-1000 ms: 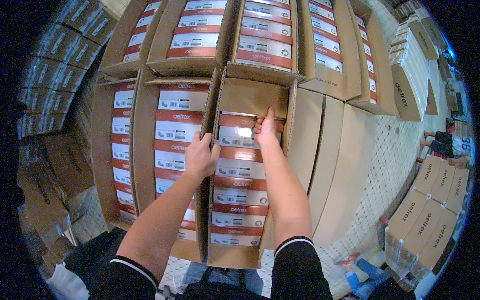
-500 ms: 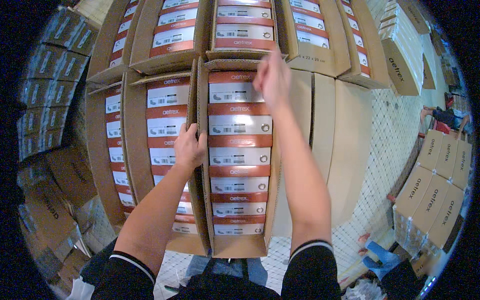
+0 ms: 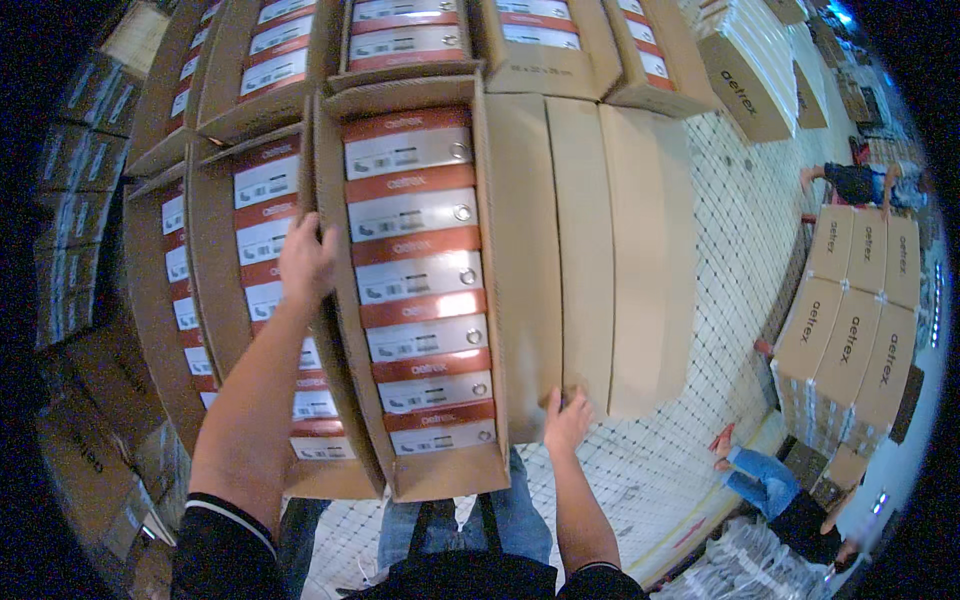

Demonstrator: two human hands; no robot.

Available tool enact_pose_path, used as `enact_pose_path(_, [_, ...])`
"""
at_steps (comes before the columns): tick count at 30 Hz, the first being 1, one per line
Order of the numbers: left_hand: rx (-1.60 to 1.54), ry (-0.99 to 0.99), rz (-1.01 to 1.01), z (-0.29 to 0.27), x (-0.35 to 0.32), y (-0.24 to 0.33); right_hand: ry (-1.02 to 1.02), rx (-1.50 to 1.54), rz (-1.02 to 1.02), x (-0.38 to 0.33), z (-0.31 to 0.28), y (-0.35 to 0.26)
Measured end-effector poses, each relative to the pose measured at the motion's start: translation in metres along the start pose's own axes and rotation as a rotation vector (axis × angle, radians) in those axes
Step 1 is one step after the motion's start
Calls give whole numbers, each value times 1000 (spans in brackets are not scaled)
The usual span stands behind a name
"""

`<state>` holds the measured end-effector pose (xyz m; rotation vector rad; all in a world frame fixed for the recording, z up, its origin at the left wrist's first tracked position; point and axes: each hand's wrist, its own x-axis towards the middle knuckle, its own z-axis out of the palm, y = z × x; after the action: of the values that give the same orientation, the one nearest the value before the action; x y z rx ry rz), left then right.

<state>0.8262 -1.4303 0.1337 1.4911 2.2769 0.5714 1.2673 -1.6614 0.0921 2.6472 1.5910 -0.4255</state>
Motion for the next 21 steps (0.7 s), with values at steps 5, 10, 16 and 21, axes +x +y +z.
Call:
enact_pose_path(5, [216, 121, 27, 2, -1, 6, -95, 115, -61, -6, -16, 6])
enact_pose_path(10, [30, 394, 166, 10, -56, 25, -97, 385, -337, -32, -15, 43])
enact_pose_path(16, [-161, 259, 263, 60, -285, 59, -87, 348, -803, -20, -13, 113])
enact_pose_path(21, [-115, -9, 230, 86, -463, 105, -71, 291, -702, -15, -26, 220])
